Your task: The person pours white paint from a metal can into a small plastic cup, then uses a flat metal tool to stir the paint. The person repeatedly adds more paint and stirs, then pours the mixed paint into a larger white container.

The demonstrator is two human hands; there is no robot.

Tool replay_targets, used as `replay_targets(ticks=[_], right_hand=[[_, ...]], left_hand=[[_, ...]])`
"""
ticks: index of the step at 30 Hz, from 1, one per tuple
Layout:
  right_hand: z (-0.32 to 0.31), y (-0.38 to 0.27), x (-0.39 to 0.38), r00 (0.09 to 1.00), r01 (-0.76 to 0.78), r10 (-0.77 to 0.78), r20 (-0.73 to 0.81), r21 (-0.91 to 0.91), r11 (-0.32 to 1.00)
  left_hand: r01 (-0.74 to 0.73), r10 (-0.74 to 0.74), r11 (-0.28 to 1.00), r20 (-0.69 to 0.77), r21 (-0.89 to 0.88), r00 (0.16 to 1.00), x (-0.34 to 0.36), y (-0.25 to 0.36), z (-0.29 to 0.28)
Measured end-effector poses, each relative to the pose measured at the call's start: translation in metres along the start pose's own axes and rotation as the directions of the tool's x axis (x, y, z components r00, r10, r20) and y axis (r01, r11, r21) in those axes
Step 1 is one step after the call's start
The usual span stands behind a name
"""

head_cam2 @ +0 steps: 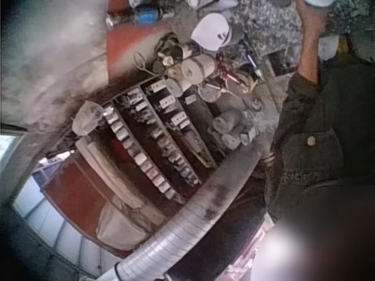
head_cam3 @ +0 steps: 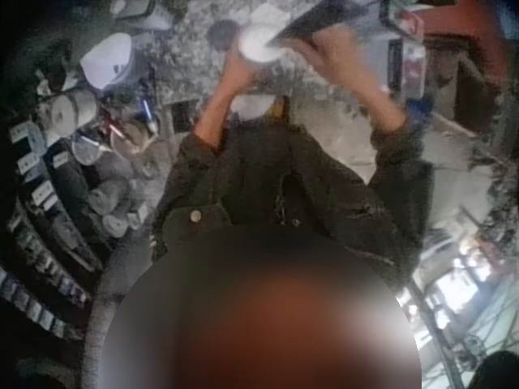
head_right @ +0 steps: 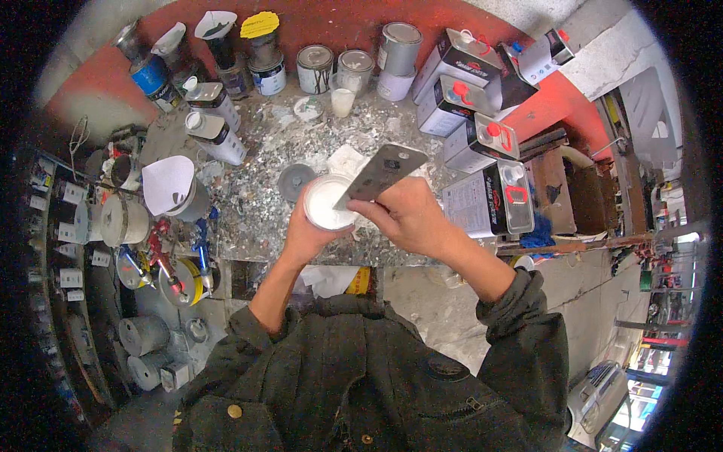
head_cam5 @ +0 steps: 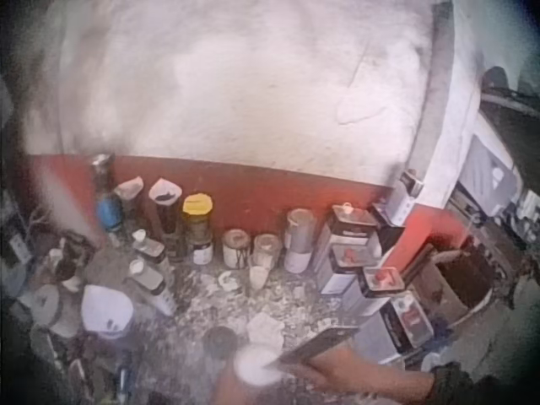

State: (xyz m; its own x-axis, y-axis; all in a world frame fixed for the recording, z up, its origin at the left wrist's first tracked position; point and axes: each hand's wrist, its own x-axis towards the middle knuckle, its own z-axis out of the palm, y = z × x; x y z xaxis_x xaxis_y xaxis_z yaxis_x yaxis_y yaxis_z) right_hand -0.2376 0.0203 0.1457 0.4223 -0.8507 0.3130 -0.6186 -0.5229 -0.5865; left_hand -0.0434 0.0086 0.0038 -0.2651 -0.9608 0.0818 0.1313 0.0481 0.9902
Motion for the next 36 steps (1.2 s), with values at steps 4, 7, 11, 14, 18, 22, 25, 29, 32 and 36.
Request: replay_targets(ticks=[4, 7, 11, 14, 18, 22, 25, 29, 32, 36], right_hand=[[-0.002, -0.013, 0.002, 0.999, -0.025, 0.028, -0.044, 0.071, 0.997], [-0.016, -0.018, 0.009, 0.994, 0.037, -0.034, -0.103, 0.032, 0.999], [-0.027, -0.015, 0.022, 0.987, 0.074, -0.076, -0.14, -0.014, 0.997], [-0.025, -0.005, 0.025, 0.99, 0.081, -0.088, -0.108, -0.07, 0.994], [-0.012, 0.008, 0.015, 0.998, -0.006, -0.003, -0.07, -0.124, 0.992], [0.002, 0.006, -0.005, 0.986, -0.149, 0.143, -0.085, -0.061, 0.987], [0.011, -0.004, -0.012, 0.981, -0.185, 0.182, -0.063, -0.044, 0.982], [0.01, -0.018, -0.006, 0.98, -0.062, 0.067, -0.189, 0.031, 0.998], [-0.012, -0.022, 0.002, 0.982, -0.025, 0.009, -0.188, -0.082, 0.996], [-0.028, -0.01, 0.019, 0.967, 0.095, -0.12, -0.226, -0.117, 0.989]], left_hand=[[-0.023, 0.023, 0.999, -0.012, -0.032, 1.0, 0.0, -0.001, 0.003], [-0.048, 0.048, 0.999, -0.003, 0.015, 0.999, 0.0, -0.004, 0.004], [-0.004, 0.005, 1.0, 0.044, -0.015, 0.999, -0.003, -0.009, 0.005], [-0.015, 0.018, 0.999, 0.074, -0.037, 0.997, -0.006, -0.011, 0.004], [-0.039, 0.043, 0.996, 0.039, -0.077, 0.998, -0.006, -0.012, 0.005], [0.01, -0.011, 0.999, -0.027, -0.032, 1.0, -0.005, -0.013, 0.004], [0.014, -0.014, 1.0, -0.061, 0.006, 0.998, -0.003, -0.016, 0.005], [-0.016, 0.018, 0.999, -0.073, 0.036, 0.997, -0.002, -0.022, 0.009], [-0.006, 0.007, 1.0, -0.059, 0.006, 0.998, -0.004, -0.022, 0.011], [0.015, -0.016, 0.999, 0.016, 0.041, 1.0, -0.007, -0.013, 0.007]])
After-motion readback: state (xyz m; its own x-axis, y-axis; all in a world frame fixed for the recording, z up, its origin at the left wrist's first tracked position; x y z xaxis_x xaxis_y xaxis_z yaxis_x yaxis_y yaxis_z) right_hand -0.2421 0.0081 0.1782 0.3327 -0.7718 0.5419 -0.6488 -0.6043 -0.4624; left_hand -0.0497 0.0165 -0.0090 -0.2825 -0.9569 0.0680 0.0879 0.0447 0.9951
